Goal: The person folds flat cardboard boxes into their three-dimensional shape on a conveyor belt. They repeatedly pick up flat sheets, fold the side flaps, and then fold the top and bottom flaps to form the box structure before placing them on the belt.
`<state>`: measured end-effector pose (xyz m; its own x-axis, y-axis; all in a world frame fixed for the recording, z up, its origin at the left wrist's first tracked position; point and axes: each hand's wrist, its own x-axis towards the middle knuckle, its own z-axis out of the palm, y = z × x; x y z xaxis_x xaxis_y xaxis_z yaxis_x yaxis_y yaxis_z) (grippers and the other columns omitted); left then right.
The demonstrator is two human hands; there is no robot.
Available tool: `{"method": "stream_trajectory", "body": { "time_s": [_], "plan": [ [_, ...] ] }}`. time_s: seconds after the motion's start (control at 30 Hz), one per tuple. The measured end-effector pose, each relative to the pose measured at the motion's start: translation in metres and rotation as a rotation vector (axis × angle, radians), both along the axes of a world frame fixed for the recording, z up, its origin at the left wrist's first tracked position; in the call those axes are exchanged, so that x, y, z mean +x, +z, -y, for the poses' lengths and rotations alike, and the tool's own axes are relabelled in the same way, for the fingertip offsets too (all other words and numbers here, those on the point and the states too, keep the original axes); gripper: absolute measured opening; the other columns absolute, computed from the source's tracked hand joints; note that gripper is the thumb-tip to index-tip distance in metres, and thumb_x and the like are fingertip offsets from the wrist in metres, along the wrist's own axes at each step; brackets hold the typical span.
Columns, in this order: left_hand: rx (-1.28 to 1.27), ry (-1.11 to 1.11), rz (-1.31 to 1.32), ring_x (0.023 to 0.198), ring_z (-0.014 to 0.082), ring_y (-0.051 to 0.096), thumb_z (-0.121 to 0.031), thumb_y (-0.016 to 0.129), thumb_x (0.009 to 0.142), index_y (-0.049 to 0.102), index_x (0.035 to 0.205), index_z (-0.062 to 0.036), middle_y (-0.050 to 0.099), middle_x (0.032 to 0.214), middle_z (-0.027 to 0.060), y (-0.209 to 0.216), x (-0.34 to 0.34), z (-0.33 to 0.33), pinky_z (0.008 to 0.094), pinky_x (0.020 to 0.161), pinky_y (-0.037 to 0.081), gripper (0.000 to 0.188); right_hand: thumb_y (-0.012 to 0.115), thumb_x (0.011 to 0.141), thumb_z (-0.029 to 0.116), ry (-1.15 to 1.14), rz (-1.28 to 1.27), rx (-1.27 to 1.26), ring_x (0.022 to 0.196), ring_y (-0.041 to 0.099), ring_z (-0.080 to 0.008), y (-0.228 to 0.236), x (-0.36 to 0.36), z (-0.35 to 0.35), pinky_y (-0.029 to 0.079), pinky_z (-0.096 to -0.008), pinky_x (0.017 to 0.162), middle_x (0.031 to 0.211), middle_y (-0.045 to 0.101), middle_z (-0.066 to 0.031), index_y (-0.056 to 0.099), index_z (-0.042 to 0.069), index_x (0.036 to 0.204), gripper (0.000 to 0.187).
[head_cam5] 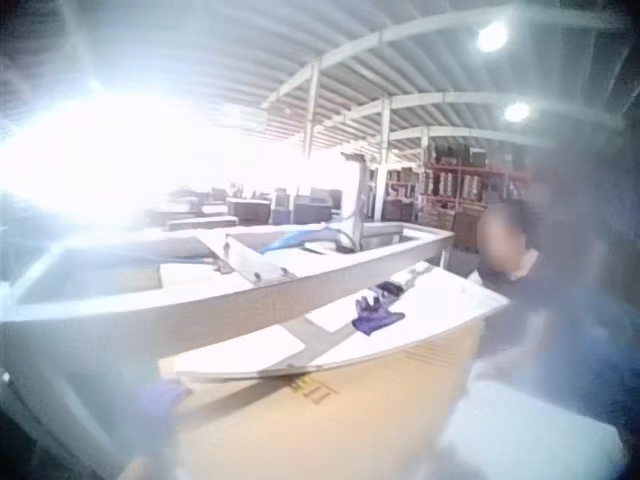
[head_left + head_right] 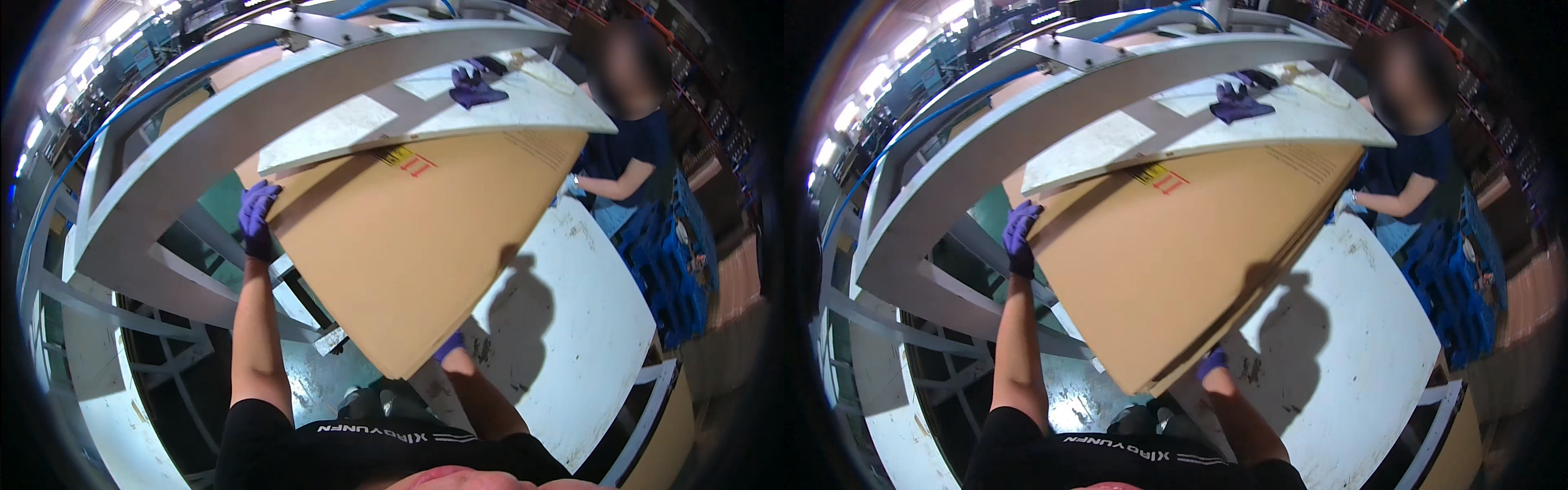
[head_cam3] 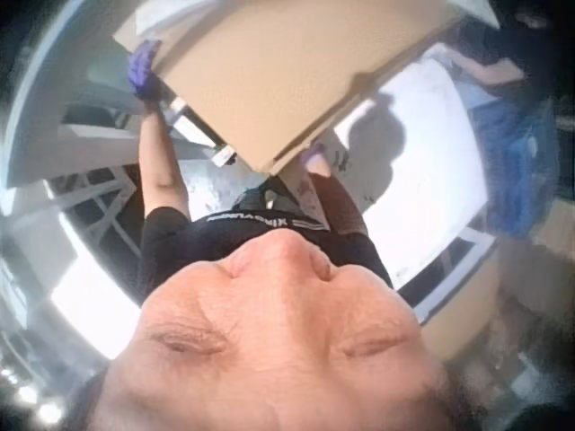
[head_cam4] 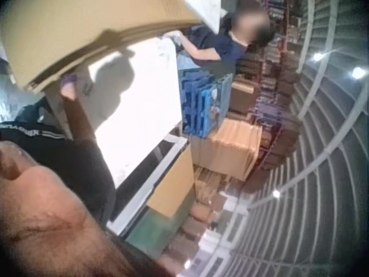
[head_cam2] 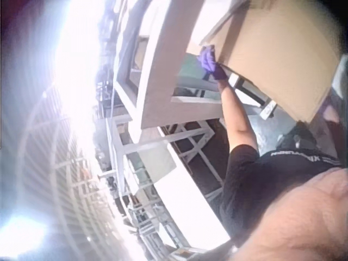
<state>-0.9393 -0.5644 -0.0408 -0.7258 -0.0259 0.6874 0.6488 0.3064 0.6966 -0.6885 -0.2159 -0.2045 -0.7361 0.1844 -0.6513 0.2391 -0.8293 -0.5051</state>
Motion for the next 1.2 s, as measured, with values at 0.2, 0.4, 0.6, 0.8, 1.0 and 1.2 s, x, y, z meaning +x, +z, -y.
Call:
{"method": "stream_trajectory", "body": {
  "time_s": [0.2, 0.4, 0.6, 0.8, 1.0, 1.2],
  "plan": [
    [-0.046, 0.041, -0.084, 0.113, 0.0295, 0.054, -0.024, 0.045, 0.089, 0.068, 0.088, -0.0070, 0.069, 0.101, 0.0051, -0.008, -0.002, 0.001, 0.0484, 0.108, 0.022, 0.028, 0.053, 0.094, 0.016, -0.694, -0.378, 1.084, 0.120, 0.046, -0.0223, 0.170, -0.048, -0.114, 0.039, -0.0366, 0.101, 0.133, 0.048, -0.0131, 0.040, -0.005, 0.134, 0.047],
    [0.219, -0.080, 0.083, 0.107, 0.0302, 0.056, -0.019, 0.045, 0.089, 0.064, 0.085, -0.0023, 0.068, 0.102, 0.0089, -0.001, 0.013, -0.007, 0.0405, 0.099, 0.036, 0.025, 0.070, 0.072, 0.013, 0.210, -1.221, 2.141, 0.097, 0.057, -0.0328, 0.372, -0.175, 0.076, 0.046, -0.0397, 0.082, 0.102, 0.060, -0.0161, 0.060, 0.004, 0.107, 0.038],
    [0.536, -0.165, 0.285, 0.088, 0.0202, 0.063, -0.012, 0.049, 0.087, 0.065, 0.081, 0.0048, 0.069, 0.090, 0.0118, -0.021, 0.007, -0.015, 0.0301, 0.084, 0.047, 0.024, 0.065, 0.071, 0.016, 0.146, -1.131, 2.413, 0.084, 0.055, -0.0308, 0.344, -0.214, 0.139, 0.044, -0.0428, 0.073, 0.086, 0.055, -0.0101, 0.056, 0.009, 0.086, 0.019],
    [0.666, -0.071, 0.214, 0.069, 0.0127, 0.051, -0.011, 0.049, 0.088, 0.064, 0.095, 0.0077, 0.052, 0.073, 0.0008, -0.032, -0.002, -0.022, 0.0288, 0.066, 0.043, 0.025, 0.068, 0.070, 0.023, 0.551, -0.909, 2.567, 0.114, 0.050, -0.0330, 0.315, -0.211, 0.110, 0.038, -0.0460, 0.098, 0.122, 0.054, -0.0162, 0.055, 0.006, 0.119, 0.054],
    [0.405, -0.005, 0.105, 0.072, 0.0131, 0.052, -0.010, 0.049, 0.087, 0.064, 0.102, 0.0088, 0.062, 0.085, 0.0064, -0.035, -0.002, -0.018, 0.0263, 0.069, 0.044, 0.029, 0.072, 0.070, 0.030, 0.789, -0.812, 2.372, 0.125, 0.044, -0.0357, 0.352, -0.179, 0.076, 0.034, -0.0438, 0.105, 0.135, 0.047, -0.0192, 0.051, 0.005, 0.126, 0.065],
    [0.426, -0.040, 0.321, 0.071, 0.0136, 0.051, -0.010, 0.048, 0.087, 0.064, 0.105, 0.0088, 0.061, 0.084, 0.0047, -0.042, 0.001, -0.010, 0.0267, 0.070, 0.042, 0.031, 0.071, 0.078, 0.040, 1.583, -0.414, 1.995, 0.104, 0.061, -0.0286, 0.437, -0.167, 0.069, 0.046, -0.0385, 0.092, 0.113, 0.065, -0.0146, 0.065, 0.005, 0.111, 0.049]
  ]
}}
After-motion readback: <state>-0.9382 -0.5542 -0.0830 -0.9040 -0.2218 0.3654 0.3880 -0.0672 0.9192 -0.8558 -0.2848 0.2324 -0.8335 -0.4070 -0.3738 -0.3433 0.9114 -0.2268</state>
